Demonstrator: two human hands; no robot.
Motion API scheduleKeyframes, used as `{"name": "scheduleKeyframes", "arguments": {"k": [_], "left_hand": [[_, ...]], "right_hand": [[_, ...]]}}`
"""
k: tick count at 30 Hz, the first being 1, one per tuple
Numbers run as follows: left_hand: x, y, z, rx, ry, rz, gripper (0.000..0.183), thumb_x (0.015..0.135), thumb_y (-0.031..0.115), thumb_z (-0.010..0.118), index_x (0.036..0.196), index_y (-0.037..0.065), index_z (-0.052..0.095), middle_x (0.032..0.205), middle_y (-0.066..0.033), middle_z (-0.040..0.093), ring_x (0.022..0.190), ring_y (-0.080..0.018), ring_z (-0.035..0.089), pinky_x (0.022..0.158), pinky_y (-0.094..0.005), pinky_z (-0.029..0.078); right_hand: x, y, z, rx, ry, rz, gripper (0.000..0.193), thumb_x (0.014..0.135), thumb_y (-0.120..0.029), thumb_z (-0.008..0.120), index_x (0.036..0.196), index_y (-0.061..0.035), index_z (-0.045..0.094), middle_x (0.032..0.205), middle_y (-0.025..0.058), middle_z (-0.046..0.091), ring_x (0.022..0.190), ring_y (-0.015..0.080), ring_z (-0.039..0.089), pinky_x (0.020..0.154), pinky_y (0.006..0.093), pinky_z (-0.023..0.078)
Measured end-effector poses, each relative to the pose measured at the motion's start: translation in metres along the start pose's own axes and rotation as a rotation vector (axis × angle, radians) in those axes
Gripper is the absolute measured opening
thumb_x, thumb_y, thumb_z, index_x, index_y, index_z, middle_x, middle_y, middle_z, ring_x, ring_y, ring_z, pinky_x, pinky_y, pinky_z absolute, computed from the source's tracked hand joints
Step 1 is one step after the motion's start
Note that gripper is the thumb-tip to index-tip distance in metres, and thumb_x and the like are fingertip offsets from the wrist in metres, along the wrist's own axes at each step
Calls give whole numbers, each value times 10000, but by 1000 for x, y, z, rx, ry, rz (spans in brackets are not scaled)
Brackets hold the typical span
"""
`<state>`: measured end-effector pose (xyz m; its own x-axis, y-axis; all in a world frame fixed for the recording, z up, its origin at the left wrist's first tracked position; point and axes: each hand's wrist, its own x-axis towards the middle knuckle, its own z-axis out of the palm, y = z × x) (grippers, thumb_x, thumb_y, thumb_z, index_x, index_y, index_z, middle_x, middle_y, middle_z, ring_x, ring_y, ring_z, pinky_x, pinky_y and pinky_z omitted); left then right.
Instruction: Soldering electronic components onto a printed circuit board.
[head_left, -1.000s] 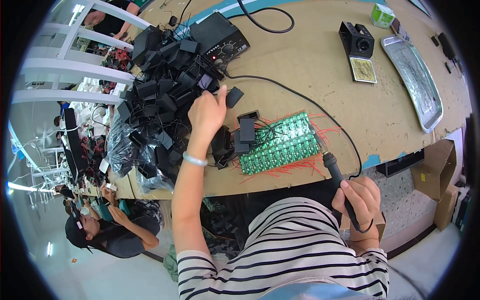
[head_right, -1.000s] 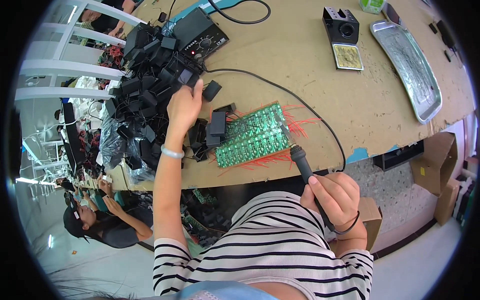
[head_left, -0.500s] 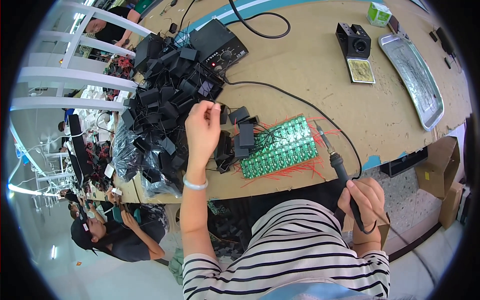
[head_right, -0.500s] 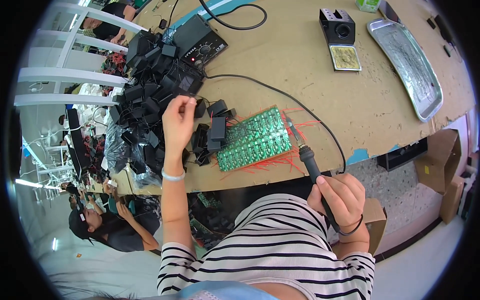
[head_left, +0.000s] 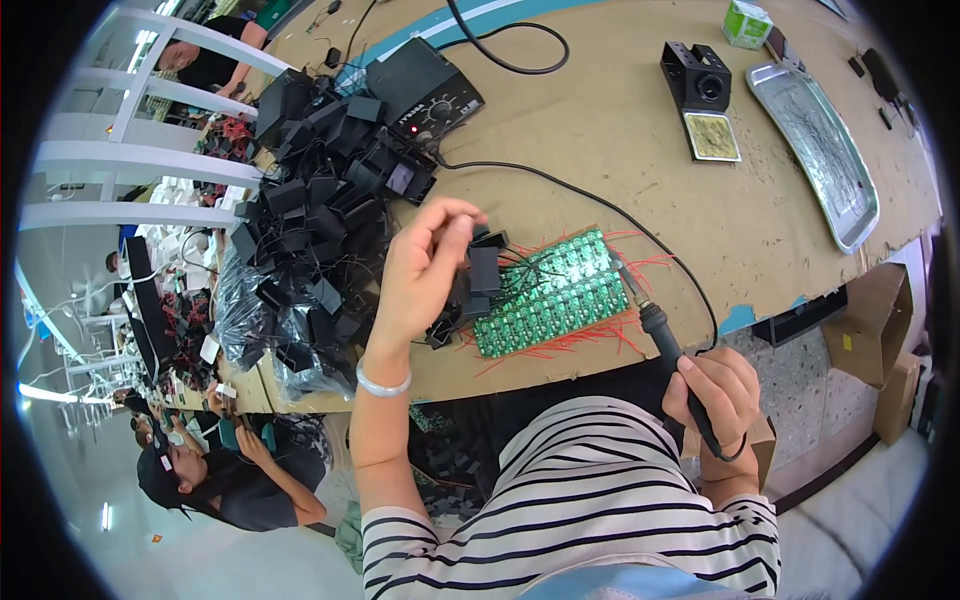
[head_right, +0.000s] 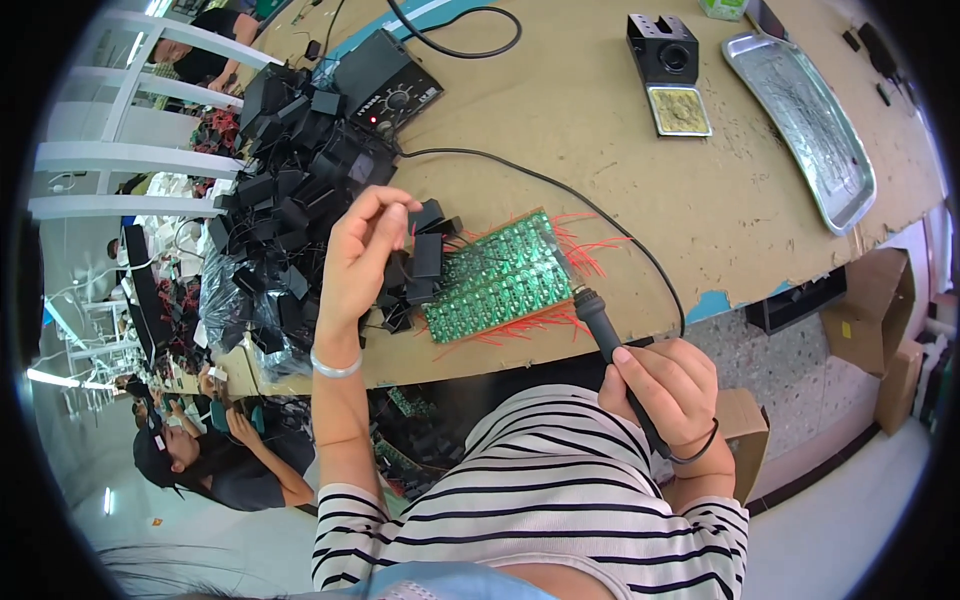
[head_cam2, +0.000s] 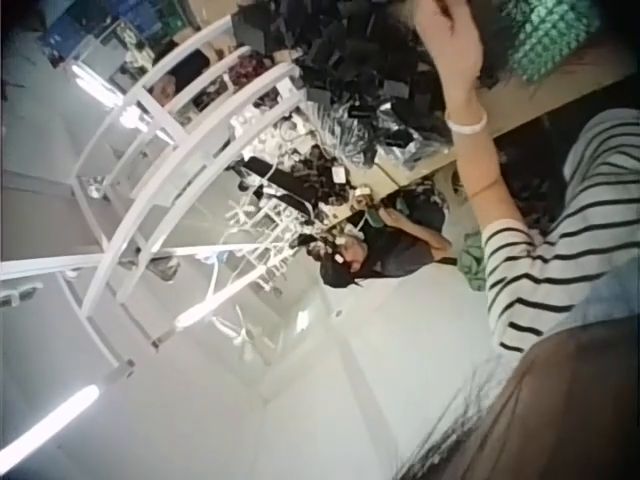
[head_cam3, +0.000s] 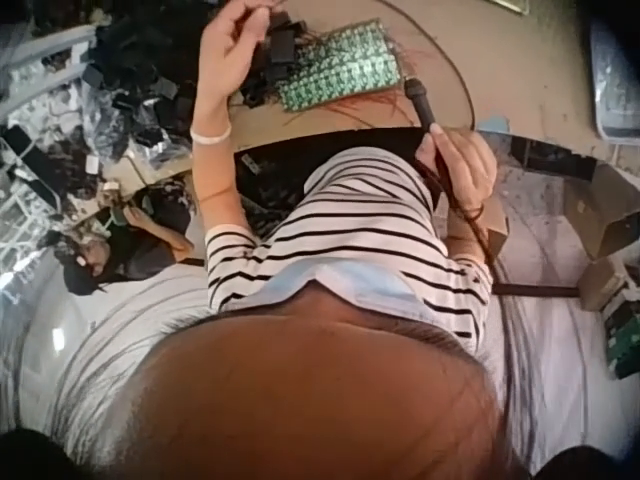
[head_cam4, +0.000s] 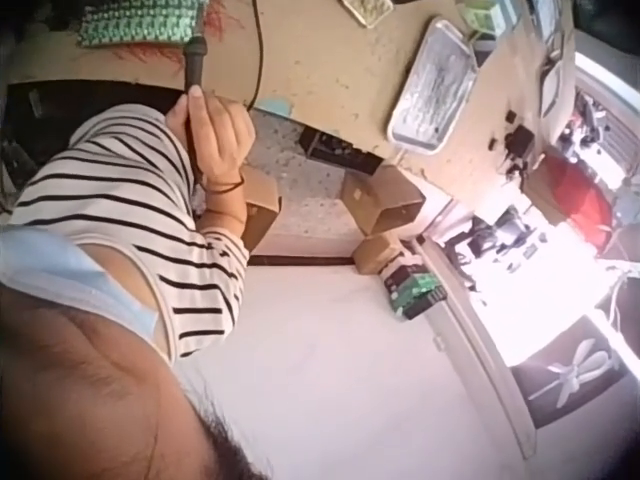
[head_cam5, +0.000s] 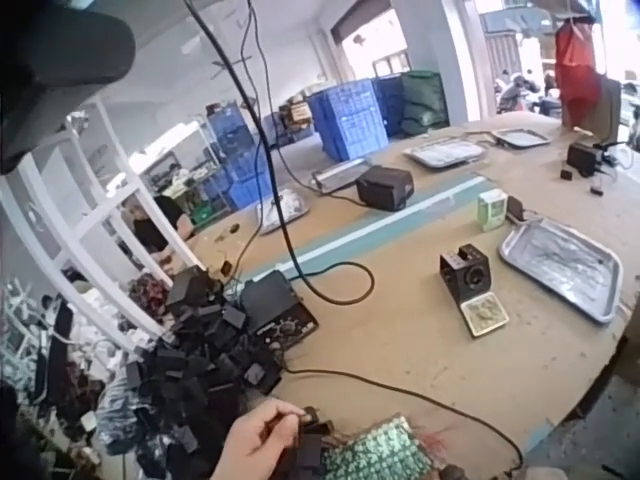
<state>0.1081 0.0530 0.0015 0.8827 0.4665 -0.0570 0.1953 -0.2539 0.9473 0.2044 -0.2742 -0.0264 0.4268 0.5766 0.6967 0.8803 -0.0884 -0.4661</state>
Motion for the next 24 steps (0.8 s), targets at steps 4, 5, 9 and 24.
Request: {"name": "scheduleKeyframes", "arguments": {"k": [4, 5, 9, 24], "left_hand": [[5, 34, 22, 412, -192, 164, 78, 961, 94, 639, 957, 34, 688, 800, -104, 605, 659, -196, 584, 644, -312, 474], [7, 30, 27, 408, -193, 164, 78, 961, 94, 639, 957, 34, 688, 800, -104, 605, 659, -196, 584, 644, -312, 474], [18, 18, 42, 624, -269, 383, 59, 909, 80, 682, 948, 49, 714, 781, -121, 609, 645, -293, 606, 610, -398, 462], [24, 14, 47, 709, -263, 345, 49, 882, 72, 669, 914, 49, 698, 770, -115, 609, 658, -299, 622, 604, -407, 481]], "right_hand": [[-6, 6, 3, 53, 14, 36, 243, 727, 28, 773, 956, -15, 707, 767, 70, 668, 574, 213, 628, 521, 311, 515], [-7, 7, 6, 51, 11, 37, 243, 727, 28, 773, 956, -15, 707, 767, 70, 668, 574, 213, 628, 521, 311, 515], [-6, 10, 14, 69, 38, 49, 232, 717, 27, 773, 935, -17, 708, 759, 74, 677, 574, 213, 635, 518, 302, 513], [2, 16, 33, 140, 34, 96, 235, 708, 89, 764, 915, 10, 688, 768, 103, 690, 588, 225, 646, 531, 308, 517]]}}
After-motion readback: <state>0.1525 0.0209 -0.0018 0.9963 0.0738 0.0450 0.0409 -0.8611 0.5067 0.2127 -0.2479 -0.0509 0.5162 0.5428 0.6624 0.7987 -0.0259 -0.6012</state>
